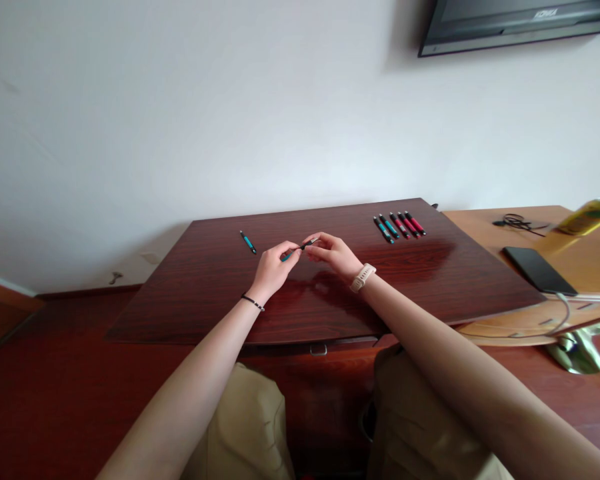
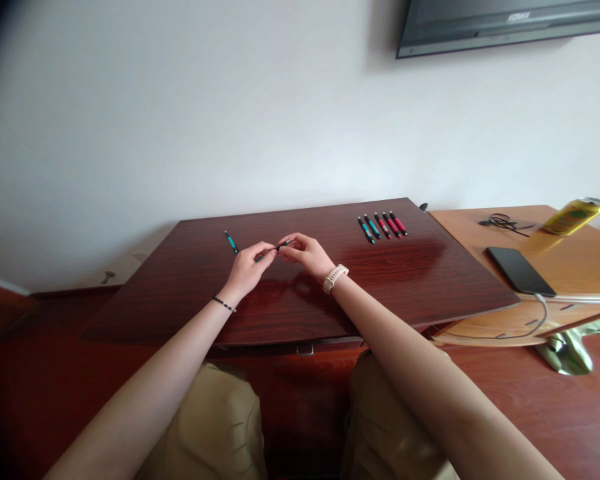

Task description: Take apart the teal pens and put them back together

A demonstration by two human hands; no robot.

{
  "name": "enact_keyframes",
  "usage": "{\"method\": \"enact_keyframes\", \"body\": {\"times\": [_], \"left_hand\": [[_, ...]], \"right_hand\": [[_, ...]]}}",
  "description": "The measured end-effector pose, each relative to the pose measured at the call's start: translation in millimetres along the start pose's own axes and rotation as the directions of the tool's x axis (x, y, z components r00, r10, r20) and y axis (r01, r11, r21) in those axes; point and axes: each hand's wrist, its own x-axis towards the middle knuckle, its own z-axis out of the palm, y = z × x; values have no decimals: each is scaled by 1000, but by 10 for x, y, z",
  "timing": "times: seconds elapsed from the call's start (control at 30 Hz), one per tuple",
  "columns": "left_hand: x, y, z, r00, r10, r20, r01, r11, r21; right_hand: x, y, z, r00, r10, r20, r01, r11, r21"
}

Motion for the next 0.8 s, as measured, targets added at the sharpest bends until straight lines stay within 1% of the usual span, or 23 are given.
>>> {"method": "enact_keyframes", "body": {"times": [0.07, 0.13, 0.27, 0.33, 0.4, 0.53, 0.67, 0.8], "left_hand": [[-1, 16, 1, 999, 46, 27, -48, 997, 67], [-16, 21, 25, 995, 83, 48, -88, 989, 115], [-69, 0, 99, 986, 138, 90, -151, 976, 160], [-90, -14, 130, 983, 143, 113, -164, 965, 204], [-98, -26, 148, 982, 143, 119, -170, 950, 262], [-93, -50, 139, 985, 152, 82, -171, 927, 334], [-99, -69, 103, 988, 151, 34, -154, 932, 329], [-119, -68, 84, 987, 155, 32, -157, 937, 313]], "right_hand": [[31, -20, -97, 998, -33, 55, 36, 997, -61], [37, -35, -192, 994, -39, 103, 55, 986, -155], [-29, -15, -333, 990, 35, 139, 27, 909, -417], [-72, 27, -371, 987, 57, 148, 22, 874, -486], [-94, 85, -393, 986, 47, 159, 37, 870, -492], [-67, 205, -426, 991, -37, 132, 87, 910, -404], [-27, 279, -472, 988, -105, 115, 141, 917, -372], [-51, 269, -484, 989, -106, 107, 140, 911, -389]]}}
